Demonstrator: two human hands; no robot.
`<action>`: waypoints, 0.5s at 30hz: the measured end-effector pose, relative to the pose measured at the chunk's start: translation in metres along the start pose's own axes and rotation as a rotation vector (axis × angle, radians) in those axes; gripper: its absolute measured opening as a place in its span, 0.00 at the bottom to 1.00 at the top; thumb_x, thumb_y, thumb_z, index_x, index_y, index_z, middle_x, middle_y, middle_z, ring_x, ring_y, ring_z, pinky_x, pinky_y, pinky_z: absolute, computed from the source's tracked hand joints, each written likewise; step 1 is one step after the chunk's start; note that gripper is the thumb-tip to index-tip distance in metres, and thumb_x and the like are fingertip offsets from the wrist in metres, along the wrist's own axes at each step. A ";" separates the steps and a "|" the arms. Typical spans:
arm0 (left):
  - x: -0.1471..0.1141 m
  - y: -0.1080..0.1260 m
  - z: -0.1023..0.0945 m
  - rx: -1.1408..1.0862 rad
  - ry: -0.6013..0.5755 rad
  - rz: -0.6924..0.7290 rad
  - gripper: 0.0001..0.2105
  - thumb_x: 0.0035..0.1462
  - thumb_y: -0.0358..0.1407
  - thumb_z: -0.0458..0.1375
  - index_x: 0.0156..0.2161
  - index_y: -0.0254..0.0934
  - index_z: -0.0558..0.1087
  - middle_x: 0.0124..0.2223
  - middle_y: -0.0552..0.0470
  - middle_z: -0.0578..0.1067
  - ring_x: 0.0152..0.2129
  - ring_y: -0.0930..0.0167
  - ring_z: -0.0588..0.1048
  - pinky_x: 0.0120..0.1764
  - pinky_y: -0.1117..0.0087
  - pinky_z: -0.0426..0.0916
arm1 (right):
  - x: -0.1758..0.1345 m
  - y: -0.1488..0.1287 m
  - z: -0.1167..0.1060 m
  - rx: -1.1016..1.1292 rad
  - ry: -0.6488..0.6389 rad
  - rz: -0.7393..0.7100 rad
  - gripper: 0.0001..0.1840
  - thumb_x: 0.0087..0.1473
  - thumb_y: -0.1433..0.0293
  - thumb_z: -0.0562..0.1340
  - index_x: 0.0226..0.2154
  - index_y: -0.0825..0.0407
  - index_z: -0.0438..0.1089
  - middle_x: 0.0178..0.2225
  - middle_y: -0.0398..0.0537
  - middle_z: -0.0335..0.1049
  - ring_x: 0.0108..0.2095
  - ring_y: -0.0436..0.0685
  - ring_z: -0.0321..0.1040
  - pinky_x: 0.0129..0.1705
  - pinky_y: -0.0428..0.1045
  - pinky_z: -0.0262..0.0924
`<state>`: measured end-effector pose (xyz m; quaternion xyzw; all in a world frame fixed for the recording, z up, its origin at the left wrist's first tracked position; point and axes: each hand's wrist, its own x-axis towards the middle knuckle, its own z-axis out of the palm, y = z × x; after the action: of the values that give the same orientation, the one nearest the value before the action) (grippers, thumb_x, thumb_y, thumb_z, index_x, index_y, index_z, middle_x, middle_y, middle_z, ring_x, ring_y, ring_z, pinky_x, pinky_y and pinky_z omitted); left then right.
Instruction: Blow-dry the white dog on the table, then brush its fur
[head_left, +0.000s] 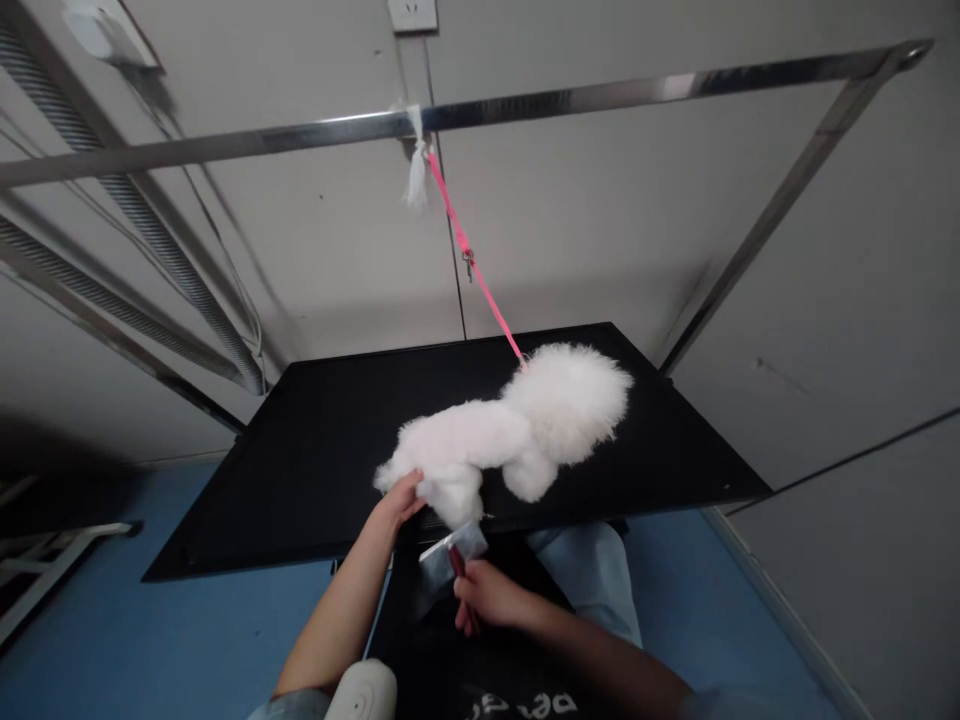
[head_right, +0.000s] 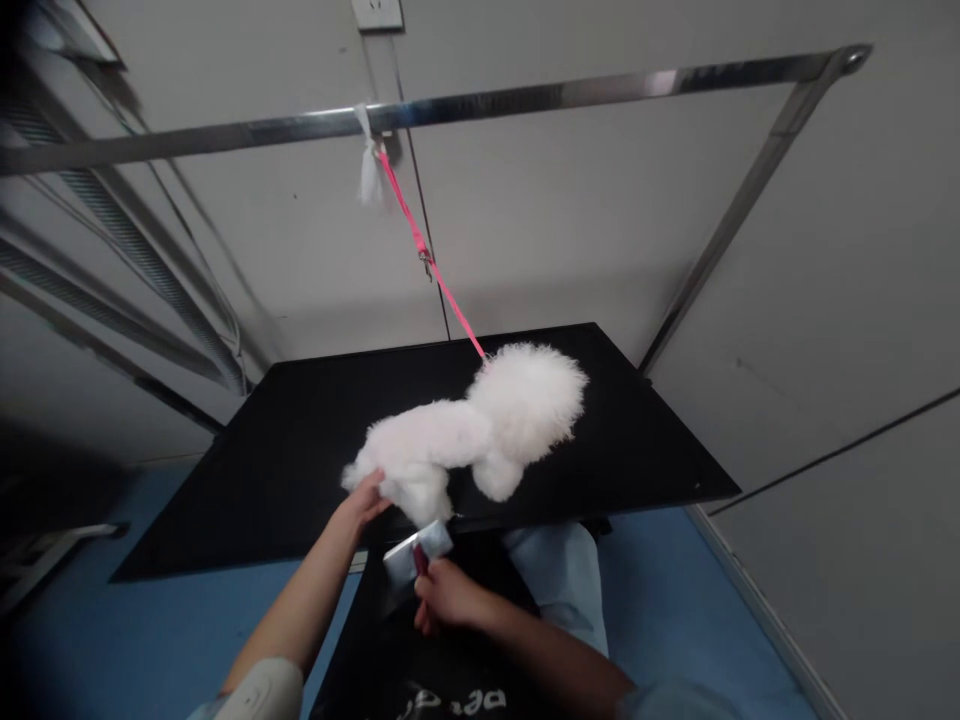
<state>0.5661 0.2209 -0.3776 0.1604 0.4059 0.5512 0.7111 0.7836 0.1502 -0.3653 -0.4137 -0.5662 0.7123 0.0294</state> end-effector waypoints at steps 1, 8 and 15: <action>0.000 0.000 -0.002 0.014 0.036 0.001 0.11 0.49 0.34 0.68 0.39 0.34 0.78 0.34 0.44 0.83 0.44 0.58 0.81 0.52 0.61 0.73 | -0.001 -0.001 0.002 0.016 -0.054 -0.001 0.12 0.62 0.69 0.54 0.26 0.50 0.61 0.19 0.41 0.69 0.18 0.50 0.64 0.23 0.45 0.58; -0.007 0.002 -0.005 0.015 -0.108 -0.041 0.11 0.43 0.34 0.67 0.35 0.33 0.79 0.35 0.42 0.83 0.47 0.51 0.79 0.53 0.54 0.71 | 0.002 -0.028 -0.012 -0.018 0.237 -0.288 0.09 0.61 0.68 0.57 0.28 0.50 0.64 0.28 0.46 0.74 0.29 0.54 0.71 0.34 0.50 0.64; -0.009 -0.002 -0.013 -0.020 -0.200 -0.041 0.12 0.41 0.37 0.71 0.33 0.34 0.81 0.33 0.44 0.83 0.40 0.56 0.81 0.49 0.60 0.74 | -0.001 -0.026 -0.010 0.064 -0.015 -0.294 0.07 0.61 0.66 0.57 0.33 0.51 0.65 0.29 0.46 0.75 0.25 0.52 0.70 0.29 0.47 0.62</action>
<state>0.5572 0.2093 -0.3830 0.1992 0.3306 0.5218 0.7608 0.7793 0.1667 -0.3438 -0.3199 -0.5977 0.7212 0.1422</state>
